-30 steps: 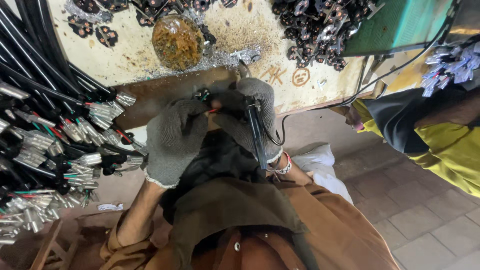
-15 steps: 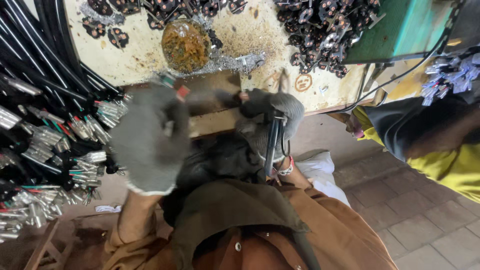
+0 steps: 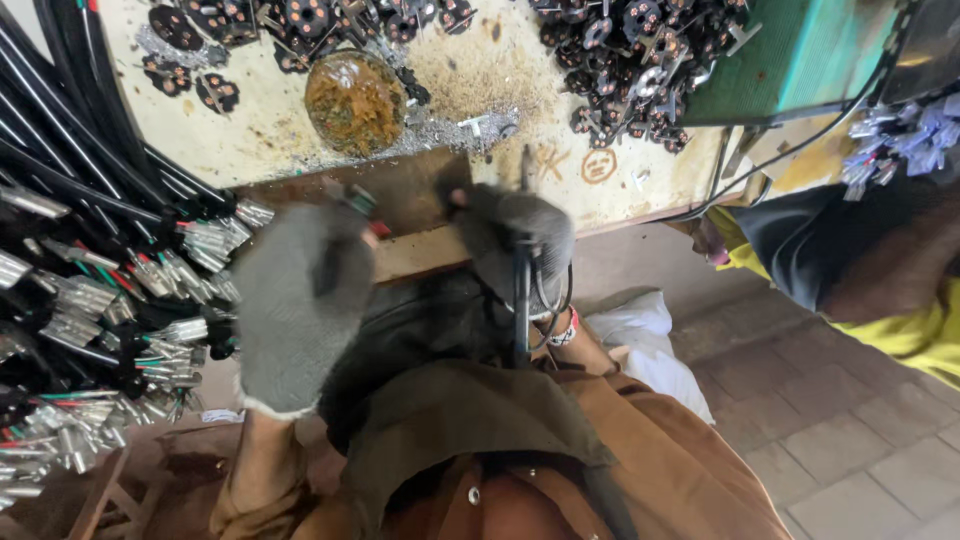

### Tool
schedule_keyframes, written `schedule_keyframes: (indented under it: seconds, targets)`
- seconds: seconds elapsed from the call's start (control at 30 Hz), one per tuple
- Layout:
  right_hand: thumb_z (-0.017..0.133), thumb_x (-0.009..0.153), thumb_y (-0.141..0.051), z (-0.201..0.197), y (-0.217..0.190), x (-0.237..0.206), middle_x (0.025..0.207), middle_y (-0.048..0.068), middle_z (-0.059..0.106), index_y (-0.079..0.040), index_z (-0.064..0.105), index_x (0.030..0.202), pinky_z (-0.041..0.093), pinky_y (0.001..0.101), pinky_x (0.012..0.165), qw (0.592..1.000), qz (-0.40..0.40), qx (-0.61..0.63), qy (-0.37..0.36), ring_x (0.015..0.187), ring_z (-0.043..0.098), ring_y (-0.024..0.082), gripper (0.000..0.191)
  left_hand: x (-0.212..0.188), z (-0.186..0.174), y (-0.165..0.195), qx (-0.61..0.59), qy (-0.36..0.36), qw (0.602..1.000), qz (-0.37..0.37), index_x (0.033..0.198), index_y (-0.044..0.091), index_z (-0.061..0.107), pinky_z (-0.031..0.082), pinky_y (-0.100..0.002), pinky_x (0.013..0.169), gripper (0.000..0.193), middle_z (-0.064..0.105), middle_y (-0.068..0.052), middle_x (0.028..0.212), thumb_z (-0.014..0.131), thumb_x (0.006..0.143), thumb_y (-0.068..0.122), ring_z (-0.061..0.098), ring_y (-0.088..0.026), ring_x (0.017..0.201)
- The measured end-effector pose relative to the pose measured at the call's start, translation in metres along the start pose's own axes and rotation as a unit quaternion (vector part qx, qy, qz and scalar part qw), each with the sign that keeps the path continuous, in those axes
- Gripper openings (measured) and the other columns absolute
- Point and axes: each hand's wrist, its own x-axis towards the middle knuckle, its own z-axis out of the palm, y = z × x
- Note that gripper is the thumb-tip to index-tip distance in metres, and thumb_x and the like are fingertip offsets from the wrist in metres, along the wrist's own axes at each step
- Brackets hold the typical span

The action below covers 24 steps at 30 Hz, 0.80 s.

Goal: The person solders electrical connectors at a workbench. They hold a wire and connector in one gloved hand, apply a soldering iron to the joint, dip the iron in a flux container, and place finished connectors with a pile of completed parts on the bench.

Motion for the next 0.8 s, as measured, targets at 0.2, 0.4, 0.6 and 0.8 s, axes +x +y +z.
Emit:
schedule_keyframes:
  seconds: [0.2,0.4,0.6,0.8]
  targets:
    - [0.091,0.081,-0.008,-0.004,0.003,0.008,0.114,0.012,0.075,-0.008,0.064,0.117,0.060,0.0360,0.077,0.979,-0.182,-0.070,-0.064,0.089,0.076,0.027,0.045,-0.014,0.028,-0.026,-0.028,-0.123,0.991,-0.037,0.108,0.004,0.070,0.053,-0.044,0.075,0.017,0.069,-0.020,0.101,0.073,0.091,0.008,0.067,-0.040,0.091]
    - [0.091,0.087,-0.009,0.001,-0.001,0.011,0.117,0.010,0.073,-0.009,0.059,0.121,0.063,0.0368,0.083,0.978,-0.201,-0.054,-0.033,0.098,0.077,0.029,0.046,-0.010,0.026,-0.015,0.015,-0.046,0.998,0.031,0.111,0.008,0.068,0.055,-0.043,0.083,0.017,0.064,-0.016,0.123,0.074,0.095,0.008,0.069,-0.038,0.101]
    - [0.093,0.081,-0.011,0.000,-0.001,0.009,0.108,0.011,0.075,-0.009,0.060,0.118,0.060,0.0364,0.075,0.977,-0.187,-0.084,-0.051,0.088,0.076,0.028,0.049,-0.001,0.025,-0.017,0.042,-0.069,0.995,0.059,0.112,0.009,0.069,0.053,-0.045,0.079,0.020,0.064,-0.015,0.121,0.074,0.093,0.006,0.068,-0.038,0.098]
    - [0.087,0.093,-0.003,0.010,0.002,0.010,0.113,0.009,0.075,-0.012,0.057,0.120,0.063,0.0323,0.077,0.986,-0.160,-0.041,0.032,0.096,0.079,0.026,0.041,0.004,0.024,-0.023,0.087,-0.092,0.987,0.101,0.114,0.008,0.068,0.056,-0.045,0.082,0.028,0.067,-0.011,0.118,0.070,0.088,0.002,0.068,-0.037,0.100]
